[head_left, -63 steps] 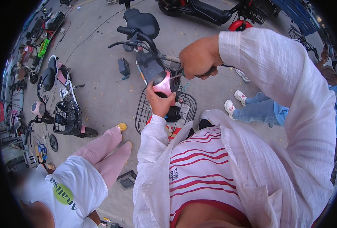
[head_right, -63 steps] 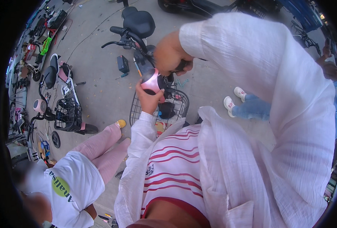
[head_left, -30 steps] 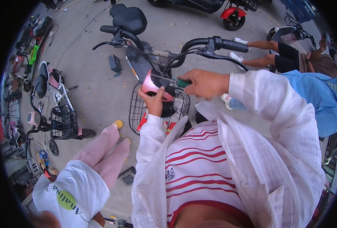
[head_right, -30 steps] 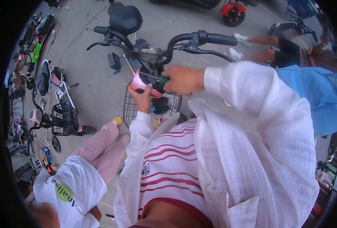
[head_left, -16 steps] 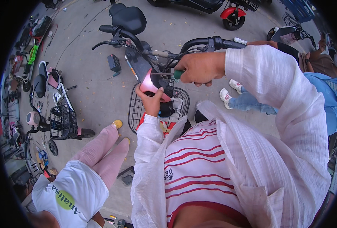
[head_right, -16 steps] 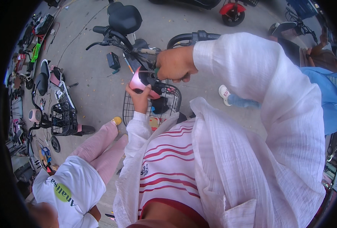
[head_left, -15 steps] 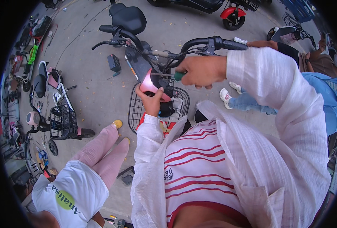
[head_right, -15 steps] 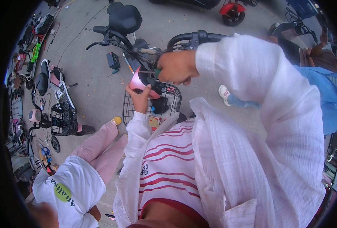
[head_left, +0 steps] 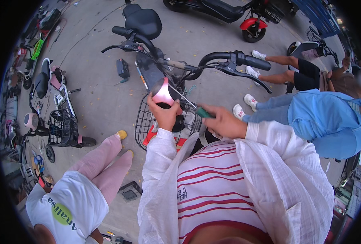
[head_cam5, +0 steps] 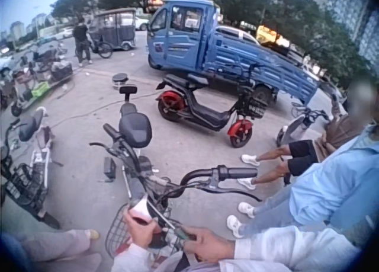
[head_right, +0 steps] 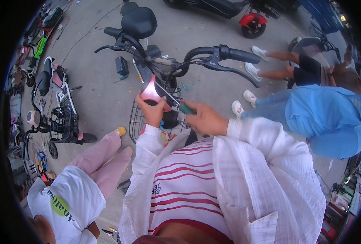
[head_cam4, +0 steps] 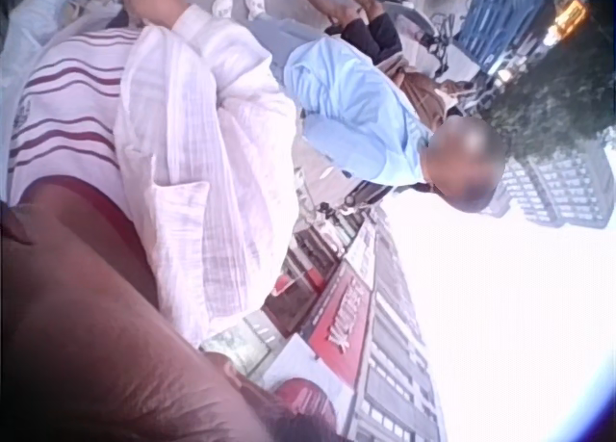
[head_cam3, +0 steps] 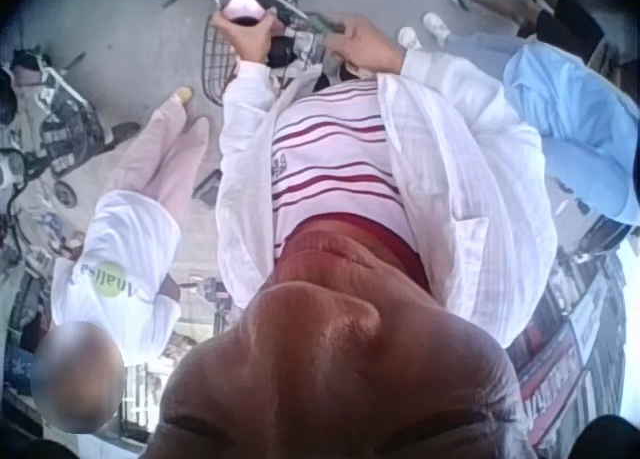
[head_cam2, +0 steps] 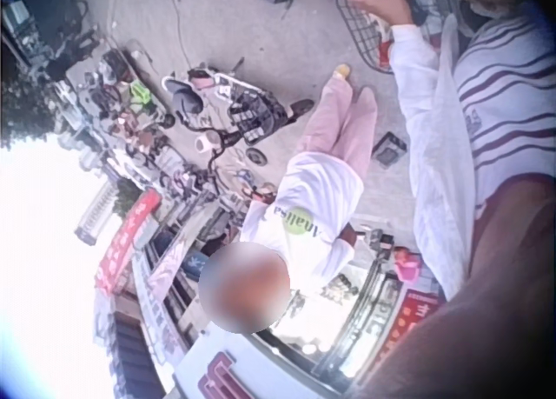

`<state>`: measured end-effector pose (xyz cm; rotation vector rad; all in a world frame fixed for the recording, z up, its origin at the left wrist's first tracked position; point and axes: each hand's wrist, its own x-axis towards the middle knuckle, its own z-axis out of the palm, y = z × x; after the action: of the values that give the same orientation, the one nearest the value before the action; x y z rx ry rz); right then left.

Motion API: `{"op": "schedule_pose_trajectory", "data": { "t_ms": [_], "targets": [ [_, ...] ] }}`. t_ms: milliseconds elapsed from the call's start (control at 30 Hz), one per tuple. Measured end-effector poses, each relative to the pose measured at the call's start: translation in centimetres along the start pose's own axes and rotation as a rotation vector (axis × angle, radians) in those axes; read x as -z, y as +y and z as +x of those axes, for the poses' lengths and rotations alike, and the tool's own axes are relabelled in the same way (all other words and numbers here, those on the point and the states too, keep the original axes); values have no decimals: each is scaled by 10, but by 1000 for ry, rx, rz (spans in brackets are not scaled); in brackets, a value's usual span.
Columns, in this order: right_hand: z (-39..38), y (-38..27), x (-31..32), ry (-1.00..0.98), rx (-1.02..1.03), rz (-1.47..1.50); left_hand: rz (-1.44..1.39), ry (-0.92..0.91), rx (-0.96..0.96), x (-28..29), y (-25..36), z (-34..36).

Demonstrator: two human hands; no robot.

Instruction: The person uses a screwdriver to tighten screws on the pink handlebar grip of an electric bicycle. The person holds the grip with one hand and turns the screwdriver with the other to secure the component.

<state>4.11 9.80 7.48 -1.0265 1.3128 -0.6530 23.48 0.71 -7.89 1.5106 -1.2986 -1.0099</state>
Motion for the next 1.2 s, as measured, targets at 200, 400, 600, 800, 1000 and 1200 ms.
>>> {"op": "schedule_pose_trajectory", "data": {
  "t_ms": [200, 400, 600, 800, 1000, 1200],
  "targets": [
    [9, -50, 2, -9, -204, -129, -111, 6, 25, -3, -10, 1],
    [49, -118, 50, -238, -435, -226, -87, -64, 13, 2, -2, 7],
    [54, -132, 48, -281, -476, -442, -248, -172, 46, 17, -20, 9],
    [59, -133, 70, -155, 119, -1399, -296, -322, 59, 37, -3, 20],
    [26, -100, 54, -210, 194, -1068, -447, -322, 131, 35, -17, 16],
    [-4, -103, 27, -128, -43, -1160, -182, -172, -8, 21, -11, 7]
  ]
}}
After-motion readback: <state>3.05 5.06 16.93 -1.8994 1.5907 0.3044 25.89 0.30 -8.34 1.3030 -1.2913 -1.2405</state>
